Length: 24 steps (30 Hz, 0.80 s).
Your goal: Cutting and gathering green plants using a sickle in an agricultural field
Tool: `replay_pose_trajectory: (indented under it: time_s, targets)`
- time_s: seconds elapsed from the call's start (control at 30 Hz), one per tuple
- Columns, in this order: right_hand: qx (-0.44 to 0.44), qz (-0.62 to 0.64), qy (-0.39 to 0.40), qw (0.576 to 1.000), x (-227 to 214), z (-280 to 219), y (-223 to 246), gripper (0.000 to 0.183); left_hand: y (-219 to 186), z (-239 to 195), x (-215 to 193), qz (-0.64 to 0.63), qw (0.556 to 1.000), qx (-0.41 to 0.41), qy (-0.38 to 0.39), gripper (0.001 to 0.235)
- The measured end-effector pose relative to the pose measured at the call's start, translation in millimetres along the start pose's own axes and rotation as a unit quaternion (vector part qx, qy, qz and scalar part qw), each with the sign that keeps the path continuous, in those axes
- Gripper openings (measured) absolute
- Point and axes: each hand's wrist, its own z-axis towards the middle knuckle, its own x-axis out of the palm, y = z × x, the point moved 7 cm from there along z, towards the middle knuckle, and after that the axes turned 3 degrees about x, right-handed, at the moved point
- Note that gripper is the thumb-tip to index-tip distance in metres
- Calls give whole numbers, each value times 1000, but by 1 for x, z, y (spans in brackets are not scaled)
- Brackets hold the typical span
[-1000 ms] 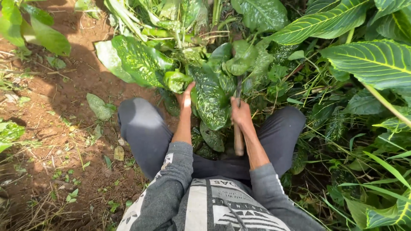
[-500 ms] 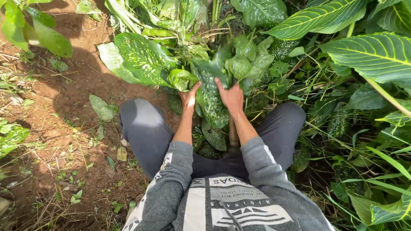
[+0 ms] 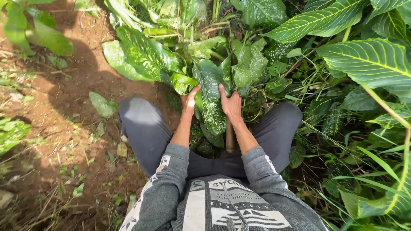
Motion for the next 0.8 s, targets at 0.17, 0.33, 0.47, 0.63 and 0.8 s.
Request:
replay_pose_trajectory:
  time_s: [0.17, 0.33, 0.47, 0.63, 0.8]
  targets:
    - [14, 26, 16, 999, -40, -54, 25, 107, -60, -73, 2, -25, 999, -9, 26, 131]
    - [28, 29, 22, 999, -107, -136, 79, 115, -188, -204, 14, -15, 995, -66, 77, 109]
    - [26, 36, 25, 999, -169, -228, 138, 115, -259, -293, 6, 7, 994, -81, 78, 118]
    - [28, 50, 23, 998, -238, -311, 188, 106, -265, -341, -2, -66, 994, -16, 90, 100]
    - [33, 78, 19, 996, -284, -394, 212, 103, -280, -404, -10, -66, 996, -34, 46, 116]
